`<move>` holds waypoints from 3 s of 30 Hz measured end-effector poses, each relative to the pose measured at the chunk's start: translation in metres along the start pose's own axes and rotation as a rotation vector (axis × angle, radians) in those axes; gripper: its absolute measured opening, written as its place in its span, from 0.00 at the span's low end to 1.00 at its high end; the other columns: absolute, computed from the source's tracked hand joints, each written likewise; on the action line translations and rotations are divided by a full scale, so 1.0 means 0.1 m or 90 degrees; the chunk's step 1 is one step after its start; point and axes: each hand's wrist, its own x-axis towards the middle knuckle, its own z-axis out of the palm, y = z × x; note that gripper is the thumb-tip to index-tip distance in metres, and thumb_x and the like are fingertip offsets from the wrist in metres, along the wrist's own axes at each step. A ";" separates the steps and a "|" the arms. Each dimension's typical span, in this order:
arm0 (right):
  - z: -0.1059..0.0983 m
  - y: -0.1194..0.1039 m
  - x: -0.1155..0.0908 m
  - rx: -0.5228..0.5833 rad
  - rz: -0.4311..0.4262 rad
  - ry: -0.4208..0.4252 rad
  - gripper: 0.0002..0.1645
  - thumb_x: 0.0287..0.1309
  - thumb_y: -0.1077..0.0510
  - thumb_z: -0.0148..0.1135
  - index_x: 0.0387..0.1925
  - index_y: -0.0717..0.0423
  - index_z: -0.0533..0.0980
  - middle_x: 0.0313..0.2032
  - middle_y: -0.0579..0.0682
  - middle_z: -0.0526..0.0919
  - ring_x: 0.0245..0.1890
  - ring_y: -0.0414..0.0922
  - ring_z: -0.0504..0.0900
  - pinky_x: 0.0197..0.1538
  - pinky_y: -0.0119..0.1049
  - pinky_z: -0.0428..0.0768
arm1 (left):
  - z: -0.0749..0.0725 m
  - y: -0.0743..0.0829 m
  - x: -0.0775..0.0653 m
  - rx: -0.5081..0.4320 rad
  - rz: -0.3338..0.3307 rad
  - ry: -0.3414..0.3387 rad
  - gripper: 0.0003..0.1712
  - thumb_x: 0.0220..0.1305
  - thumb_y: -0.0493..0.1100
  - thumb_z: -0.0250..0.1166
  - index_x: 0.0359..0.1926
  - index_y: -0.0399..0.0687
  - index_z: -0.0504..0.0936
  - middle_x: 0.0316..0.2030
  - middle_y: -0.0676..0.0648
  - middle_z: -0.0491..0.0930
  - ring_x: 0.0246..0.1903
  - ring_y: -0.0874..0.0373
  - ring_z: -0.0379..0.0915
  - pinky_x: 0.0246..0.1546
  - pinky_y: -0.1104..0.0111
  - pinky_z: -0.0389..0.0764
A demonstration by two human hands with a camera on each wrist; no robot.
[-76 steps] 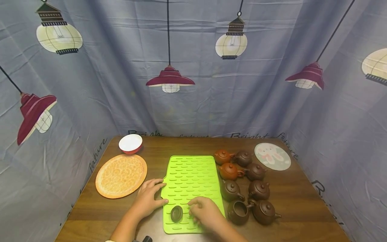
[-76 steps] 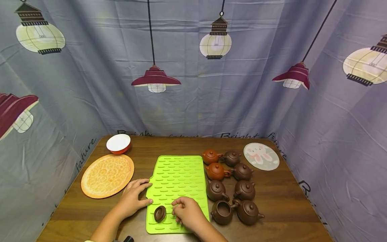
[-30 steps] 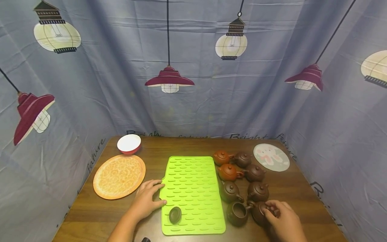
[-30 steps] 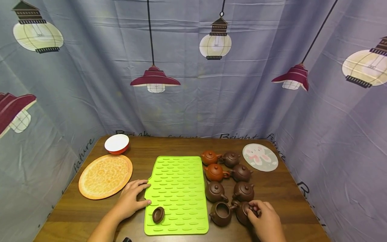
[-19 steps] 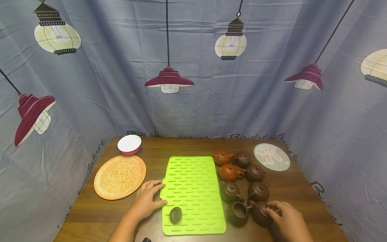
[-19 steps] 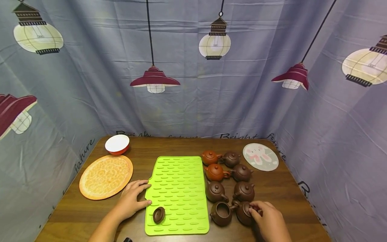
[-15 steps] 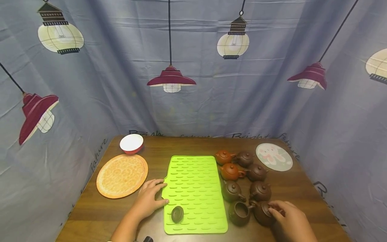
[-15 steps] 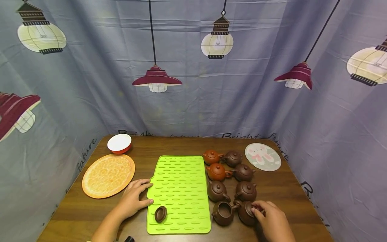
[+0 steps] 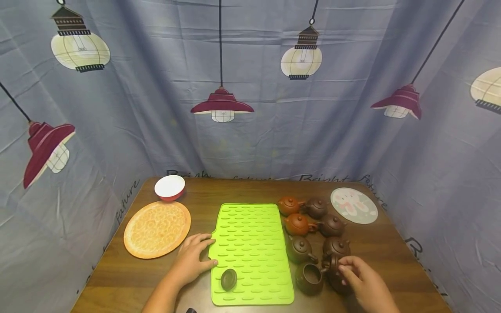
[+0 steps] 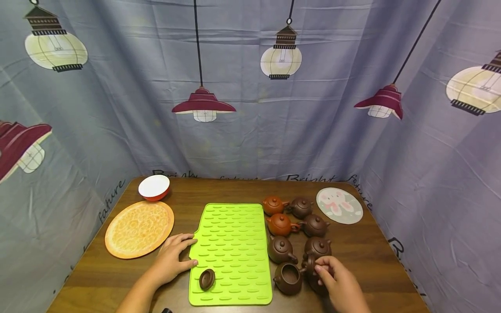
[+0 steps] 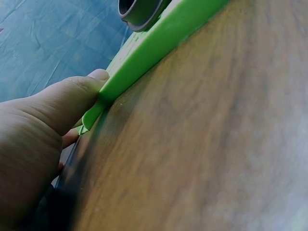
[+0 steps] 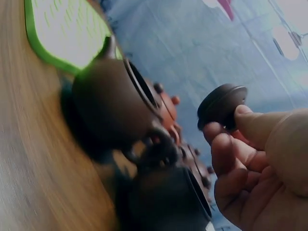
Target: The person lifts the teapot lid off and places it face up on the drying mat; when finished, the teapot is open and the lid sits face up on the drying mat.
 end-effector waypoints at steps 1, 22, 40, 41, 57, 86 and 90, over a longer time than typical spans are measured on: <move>0.03 -0.02 0.00 0.037 0.001 -0.002 0.11 0.75 0.60 0.60 0.53 0.61 0.76 0.40 0.50 0.85 0.33 0.38 0.82 0.38 0.33 0.84 | 0.00 0.00 0.00 0.000 -0.001 0.000 0.42 0.57 0.67 0.76 0.70 0.60 0.78 0.75 0.53 0.68 0.78 0.42 0.52 0.73 0.30 0.56; 0.55 -0.44 0.15 0.466 0.048 -0.223 0.18 0.75 0.51 0.62 0.56 0.58 0.73 0.30 0.41 0.74 0.24 0.32 0.72 0.29 0.22 0.74 | -0.01 0.01 -0.01 -0.008 -0.004 -0.007 0.42 0.58 0.67 0.76 0.70 0.60 0.78 0.76 0.53 0.67 0.78 0.43 0.52 0.73 0.30 0.56; 1.14 -0.82 0.21 0.395 0.022 -0.297 0.23 0.73 0.53 0.63 0.60 0.64 0.72 0.25 0.43 0.76 0.21 0.36 0.67 0.25 0.25 0.68 | -0.01 0.01 -0.01 -0.003 -0.005 0.000 0.42 0.57 0.68 0.76 0.70 0.61 0.78 0.75 0.54 0.68 0.77 0.44 0.54 0.73 0.32 0.58; 1.16 -0.82 0.21 0.390 0.023 -0.297 0.24 0.72 0.53 0.64 0.60 0.65 0.72 0.24 0.44 0.77 0.21 0.36 0.67 0.24 0.25 0.67 | -0.02 0.01 -0.01 -0.001 -0.003 0.001 0.41 0.58 0.68 0.76 0.70 0.61 0.78 0.75 0.54 0.69 0.77 0.44 0.54 0.73 0.32 0.58; 1.54 -0.85 0.11 0.186 -0.019 -0.232 0.09 0.66 0.66 0.53 0.44 0.59 0.78 0.19 0.48 0.76 0.17 0.40 0.71 0.17 0.26 0.66 | -0.03 0.02 -0.02 0.007 -0.001 0.004 0.41 0.57 0.67 0.76 0.69 0.60 0.79 0.74 0.54 0.69 0.77 0.44 0.54 0.73 0.32 0.58; 1.43 -0.75 0.00 0.125 -0.056 -0.255 0.15 0.67 0.66 0.53 0.53 0.64 0.78 0.27 0.49 0.82 0.22 0.43 0.77 0.23 0.33 0.75 | -0.01 0.02 -0.01 -0.002 0.005 0.000 0.41 0.58 0.65 0.76 0.70 0.60 0.79 0.74 0.61 0.70 0.78 0.44 0.52 0.72 0.28 0.53; 1.35 -0.74 0.00 0.085 -0.072 -0.253 0.21 0.63 0.66 0.53 0.58 0.63 0.77 0.30 0.47 0.85 0.24 0.42 0.76 0.28 0.34 0.75 | -0.01 0.01 -0.01 -0.003 0.005 -0.004 0.41 0.58 0.66 0.76 0.70 0.60 0.79 0.74 0.61 0.70 0.79 0.44 0.51 0.72 0.27 0.53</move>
